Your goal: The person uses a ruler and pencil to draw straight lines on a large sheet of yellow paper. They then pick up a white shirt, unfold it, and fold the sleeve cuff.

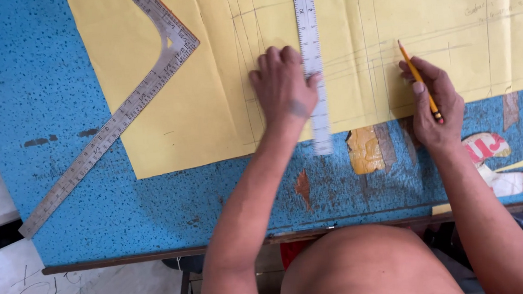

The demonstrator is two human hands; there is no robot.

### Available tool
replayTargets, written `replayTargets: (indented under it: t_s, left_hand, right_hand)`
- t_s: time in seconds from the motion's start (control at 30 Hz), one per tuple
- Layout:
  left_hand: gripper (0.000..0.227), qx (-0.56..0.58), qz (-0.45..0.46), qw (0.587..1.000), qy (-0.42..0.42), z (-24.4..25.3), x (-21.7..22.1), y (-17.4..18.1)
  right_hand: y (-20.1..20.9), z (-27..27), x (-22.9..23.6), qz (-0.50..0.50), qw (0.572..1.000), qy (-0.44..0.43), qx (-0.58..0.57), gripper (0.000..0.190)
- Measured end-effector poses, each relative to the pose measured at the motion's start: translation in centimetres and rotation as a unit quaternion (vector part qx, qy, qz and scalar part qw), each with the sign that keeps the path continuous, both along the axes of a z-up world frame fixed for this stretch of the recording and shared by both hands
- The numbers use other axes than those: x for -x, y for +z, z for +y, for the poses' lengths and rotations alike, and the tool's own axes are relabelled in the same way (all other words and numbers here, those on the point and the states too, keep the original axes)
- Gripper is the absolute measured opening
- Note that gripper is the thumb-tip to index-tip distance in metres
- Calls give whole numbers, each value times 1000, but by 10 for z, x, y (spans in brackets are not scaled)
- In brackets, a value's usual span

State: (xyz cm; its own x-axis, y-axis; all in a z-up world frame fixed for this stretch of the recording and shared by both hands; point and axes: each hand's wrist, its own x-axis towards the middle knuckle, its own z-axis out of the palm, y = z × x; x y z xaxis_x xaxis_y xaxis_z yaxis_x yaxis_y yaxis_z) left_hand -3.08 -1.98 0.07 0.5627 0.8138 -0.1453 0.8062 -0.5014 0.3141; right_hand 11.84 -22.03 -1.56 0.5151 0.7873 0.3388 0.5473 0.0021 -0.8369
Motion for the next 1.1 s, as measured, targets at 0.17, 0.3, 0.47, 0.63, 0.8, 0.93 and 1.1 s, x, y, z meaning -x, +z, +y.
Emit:
replayTargets:
  t_s: [0.17, 0.3, 0.47, 0.63, 0.8, 0.93, 1.1]
  left_hand:
    - [45, -30, -45, 998, 34, 7, 23, -15]
    - [44, -90, -80, 992, 49, -6, 15, -31]
    - [28, 107, -56, 992, -24, -3, 34, 2]
    - [20, 174, -142, 967, -121, 2, 63, 5]
    - [21, 123, -225, 955, -150, 4, 73, -20]
    - [20, 106, -233, 954, -154, 3, 73, -26]
    - [20, 84, -228, 957, -156, 1, 73, -26]
  right_hand:
    - [-2, 0, 0, 2, 1000, -7, -16, 41]
    - [1, 1, 2, -4, 1000, -10, -25, 43]
    - [-10, -2, -1, 20, 998, -17, -57, 45]
    - [-10, -3, 0, 18, 998, -26, -59, 45]
    - [-13, -3, -1, 13, 998, -17, -65, 42]
    - [-11, -3, -1, 22, 998, -15, -64, 42]
    - [-11, -16, 26, 19, 998, -56, -36, 23]
